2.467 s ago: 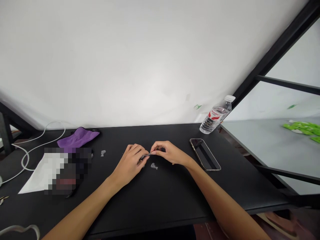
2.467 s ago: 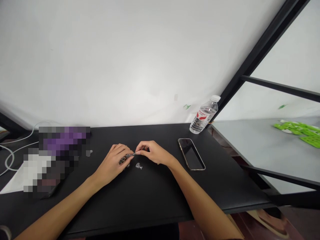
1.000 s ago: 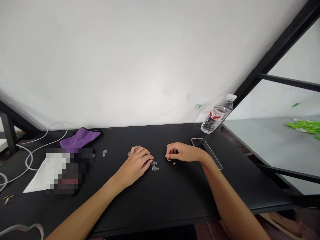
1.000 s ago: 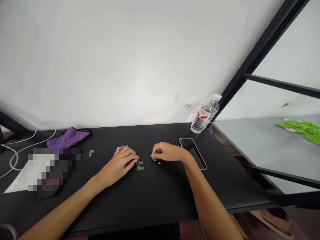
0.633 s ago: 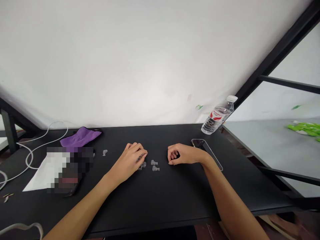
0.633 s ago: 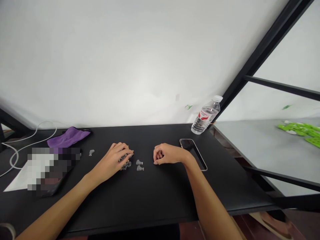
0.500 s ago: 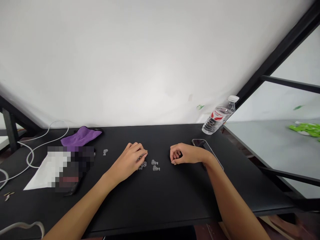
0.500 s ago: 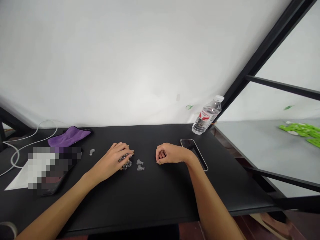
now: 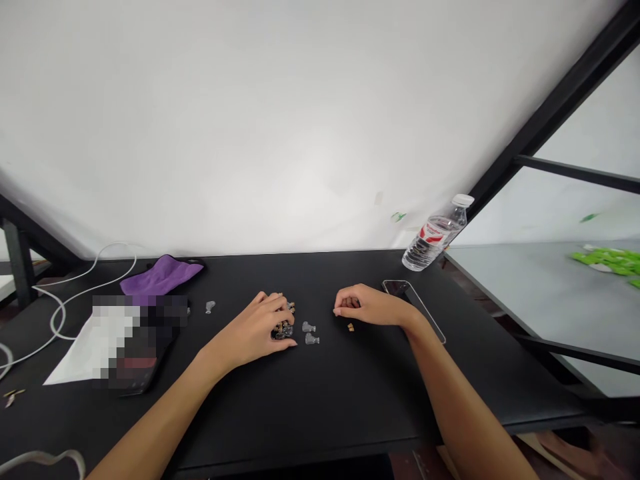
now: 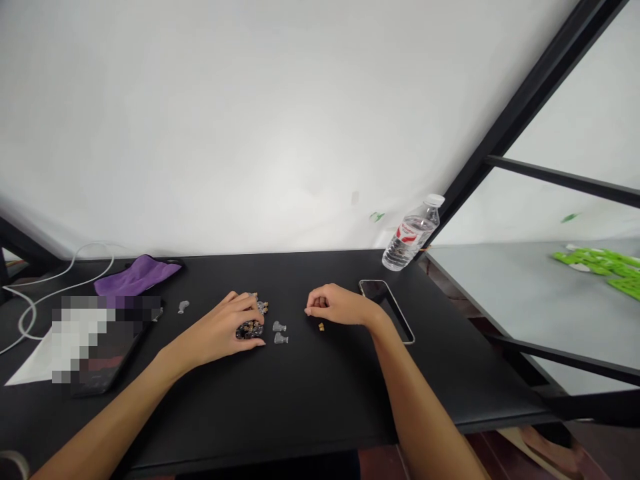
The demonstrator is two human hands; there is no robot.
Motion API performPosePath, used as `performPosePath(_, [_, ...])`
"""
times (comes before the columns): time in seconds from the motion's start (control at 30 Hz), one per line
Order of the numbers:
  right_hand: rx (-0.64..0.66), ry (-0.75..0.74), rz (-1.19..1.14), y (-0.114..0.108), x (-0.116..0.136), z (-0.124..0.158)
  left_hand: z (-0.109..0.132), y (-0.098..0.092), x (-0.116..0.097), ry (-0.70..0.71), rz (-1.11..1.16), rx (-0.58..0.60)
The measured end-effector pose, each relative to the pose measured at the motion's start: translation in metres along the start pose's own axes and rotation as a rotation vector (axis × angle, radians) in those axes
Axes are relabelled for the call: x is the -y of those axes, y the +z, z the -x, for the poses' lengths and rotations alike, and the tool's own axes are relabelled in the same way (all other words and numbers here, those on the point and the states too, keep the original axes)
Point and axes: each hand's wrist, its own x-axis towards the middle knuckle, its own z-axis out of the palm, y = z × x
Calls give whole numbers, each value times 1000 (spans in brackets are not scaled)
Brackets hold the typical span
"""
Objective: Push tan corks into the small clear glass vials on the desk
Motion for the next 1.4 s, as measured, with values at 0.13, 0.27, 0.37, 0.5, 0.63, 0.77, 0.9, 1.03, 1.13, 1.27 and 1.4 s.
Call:
performPosePath(0.13, [-37,-12,-17,3,7,-1,1,3,2,4,35,18])
performPosePath(0.27, [-119,-57,-47,6,12,-2,1,4,2,-12,131,-9])
performPosePath(0.37, [-148,-87,-103,14,21,-5,-1,8,1,-28,253,-118])
performPosePath(0.5, [-127,-118,-187,28,38,-11,-7,18,-3,18,465,-294])
performPosePath(0.63, [-107,-166,-211,38,45,-16,-10,24,-10,15,550,-369])
performPosePath(0.77, [-87,-167,-204,41,45,-17,-11,24,-15,-10,558,-396])
performPosePath(0.9, [-76,-169,-192,39,47,-15,-12,24,-17,-72,525,-413])
performPosePath(1.03, [-108,-164,-189,30,44,-10,-12,26,-13,-135,498,-432])
performPosePath(1.13, [-125,-115,-132,18,35,-4,-12,30,-9,-155,457,-417])
performPosePath(1.27, [-107,-52,23,1,19,4,-13,37,-10,-117,323,-350])
performPosePath(1.4, [-46,53,102,-8,10,10,-15,41,-14,-50,223,-274])
